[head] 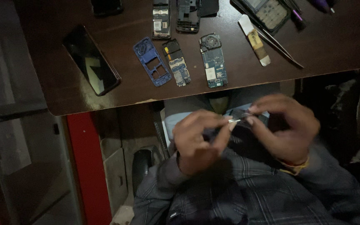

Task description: The person repairs a disassembled mobile phone at a wooden workbench, using tweezers to work on the exposed motherboard and camera module while phone housings and other stripped phones lie around. They lift and reposition the board, pick at small components, then set it down and rest their hands in their lap for the remainder of the clip.

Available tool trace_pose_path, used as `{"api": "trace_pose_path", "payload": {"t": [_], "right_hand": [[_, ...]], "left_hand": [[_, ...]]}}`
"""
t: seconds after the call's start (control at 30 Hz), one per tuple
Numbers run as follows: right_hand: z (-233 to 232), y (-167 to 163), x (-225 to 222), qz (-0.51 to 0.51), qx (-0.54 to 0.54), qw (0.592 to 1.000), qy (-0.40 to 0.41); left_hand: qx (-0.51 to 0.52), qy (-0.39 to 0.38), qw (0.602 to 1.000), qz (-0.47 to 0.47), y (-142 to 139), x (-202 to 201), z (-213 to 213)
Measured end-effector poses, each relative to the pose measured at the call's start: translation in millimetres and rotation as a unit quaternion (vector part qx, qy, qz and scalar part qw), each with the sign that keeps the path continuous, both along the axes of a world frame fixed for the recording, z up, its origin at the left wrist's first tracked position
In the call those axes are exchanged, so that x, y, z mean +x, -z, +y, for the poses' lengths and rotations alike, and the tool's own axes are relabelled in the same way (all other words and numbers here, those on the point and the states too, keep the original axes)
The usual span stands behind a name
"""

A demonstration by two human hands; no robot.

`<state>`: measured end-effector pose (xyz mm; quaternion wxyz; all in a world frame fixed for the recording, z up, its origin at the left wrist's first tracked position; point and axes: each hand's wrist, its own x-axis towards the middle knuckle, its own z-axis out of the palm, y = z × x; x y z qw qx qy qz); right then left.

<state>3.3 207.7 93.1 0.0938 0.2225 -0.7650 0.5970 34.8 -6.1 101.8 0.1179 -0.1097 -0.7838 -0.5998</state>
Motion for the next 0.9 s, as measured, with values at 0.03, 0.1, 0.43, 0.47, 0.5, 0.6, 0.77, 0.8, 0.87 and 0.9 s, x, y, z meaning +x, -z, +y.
{"api": "trace_pose_path", "payload": {"t": [0.03,0.1,0.43,0.47,0.5,0.6,0.77,0.8,0.87,0.9], "right_hand": [[-1.1,1.4,1.1,-0.077,-0.035,0.996,-0.007],[-2.2,2.4,3.0,-0.228,-0.105,0.968,-0.022],[-6.3,-1.4,-0.8,-0.284,-0.106,0.953,-0.017],[-6.8,-1.2,0.9,-0.287,-0.115,0.951,-0.011],[-7.9,-0.9,2.1,-0.291,-0.123,0.949,-0.005],[-8.0,-0.3,2.6,-0.291,-0.119,0.949,-0.006],[-6.9,-0.1,-0.5,-0.272,-0.134,0.953,-0.012],[-6.7,0.2,-0.4,-0.268,-0.139,0.953,-0.013],[-6.5,1.2,1.4,-0.276,-0.138,0.951,-0.003],[-7.1,2.2,2.6,-0.281,-0.138,0.95,0.002]], "left_hand": [[0.053,0.004,0.997,-0.062,1.4,-0.3,0.6],[0.156,0.012,0.97,-0.184,1.9,-1.1,1.1],[0.218,0.022,0.951,-0.218,2.7,-5.9,4.5],[0.225,0.02,0.947,-0.227,3.2,-5.3,5.1],[0.232,0.019,0.943,-0.236,3.5,-5.0,4.6],[0.237,0.015,0.936,-0.261,3.4,-5.9,5.3],[0.191,0.036,0.958,-0.211,1.8,-10.3,5.3],[0.184,0.037,0.96,-0.205,2.1,-10.7,5.9],[0.168,0.015,0.967,-0.191,4.0,-10.3,8.7],[0.161,0.004,0.97,-0.184,5.5,-9.6,9.4]]}}
